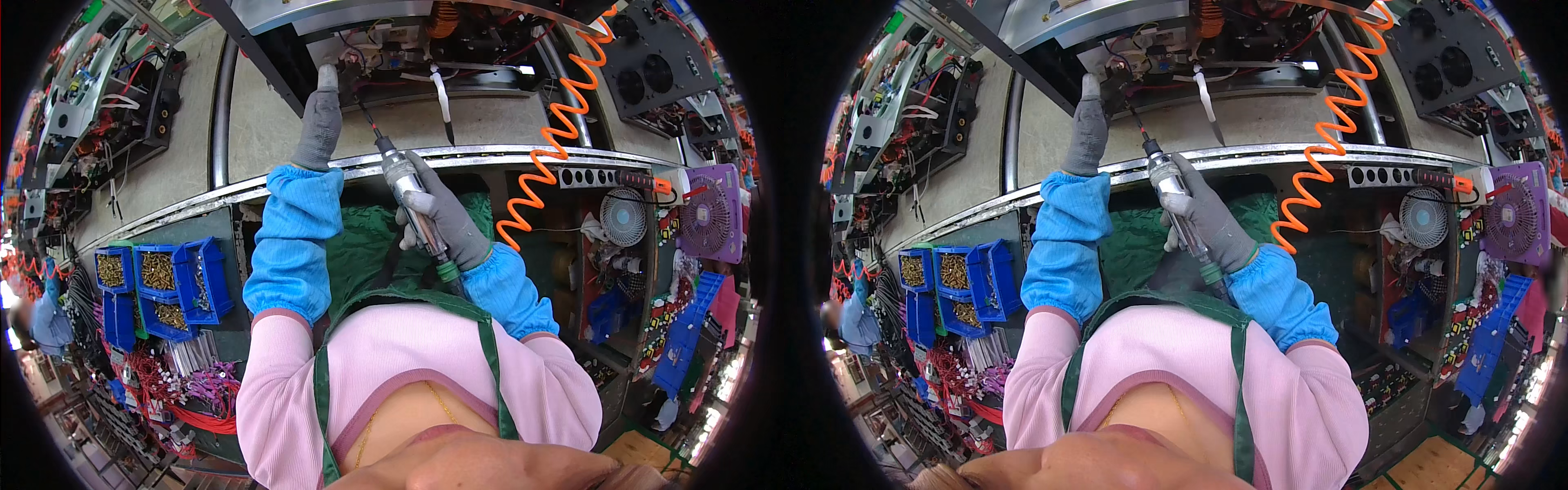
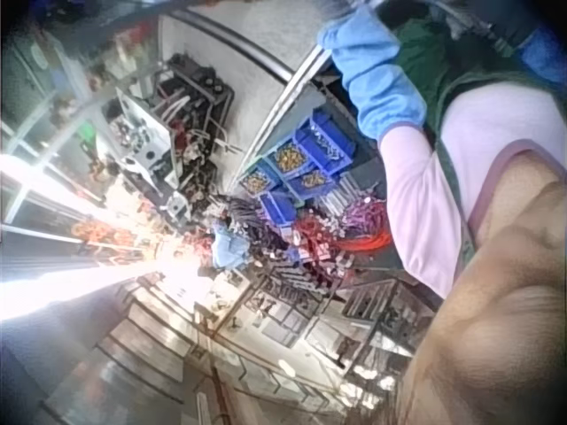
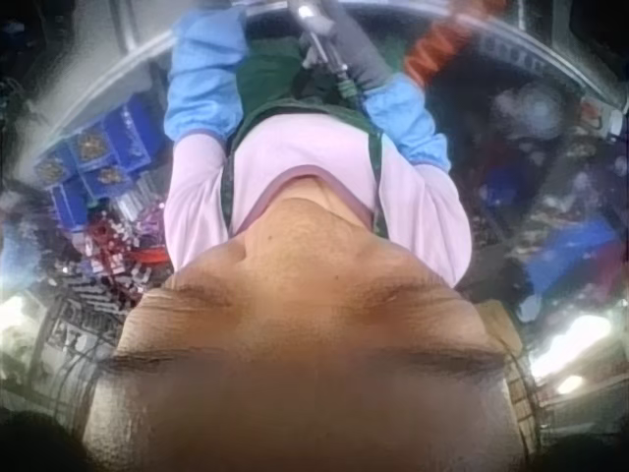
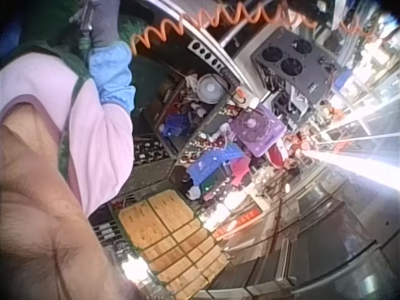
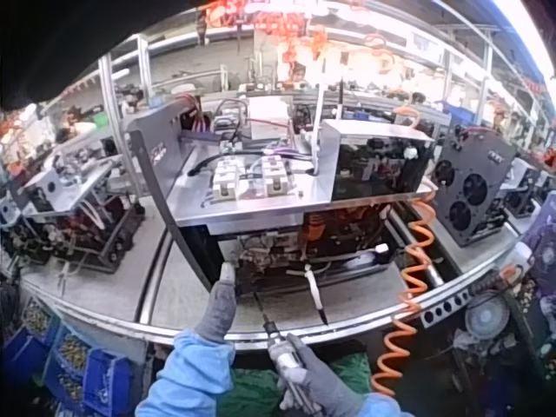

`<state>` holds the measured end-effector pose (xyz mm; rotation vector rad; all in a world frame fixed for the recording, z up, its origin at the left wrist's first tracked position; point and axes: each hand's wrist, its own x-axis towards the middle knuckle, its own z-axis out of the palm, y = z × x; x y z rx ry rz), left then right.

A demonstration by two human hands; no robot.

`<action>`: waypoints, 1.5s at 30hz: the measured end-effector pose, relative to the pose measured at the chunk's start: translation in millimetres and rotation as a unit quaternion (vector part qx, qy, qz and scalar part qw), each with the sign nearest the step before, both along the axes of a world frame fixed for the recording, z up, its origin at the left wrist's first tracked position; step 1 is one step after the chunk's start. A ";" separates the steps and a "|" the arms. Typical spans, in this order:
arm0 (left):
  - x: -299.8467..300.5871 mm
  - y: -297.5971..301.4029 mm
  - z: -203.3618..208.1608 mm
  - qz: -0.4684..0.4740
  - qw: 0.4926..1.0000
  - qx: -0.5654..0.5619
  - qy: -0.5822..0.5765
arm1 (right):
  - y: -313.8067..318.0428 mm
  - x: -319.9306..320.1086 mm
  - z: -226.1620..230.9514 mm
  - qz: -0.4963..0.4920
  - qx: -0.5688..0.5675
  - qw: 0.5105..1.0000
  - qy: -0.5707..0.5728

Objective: Manually assemble and wire components inside an electronic enclosure on a production line.

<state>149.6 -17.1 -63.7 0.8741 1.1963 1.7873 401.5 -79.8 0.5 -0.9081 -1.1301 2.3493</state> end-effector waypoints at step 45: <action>8.3 -56.5 -6.0 0.081 0.980 -0.015 -0.184 | 5.1 32.0 -44.4 -0.005 -0.014 0.999 -0.038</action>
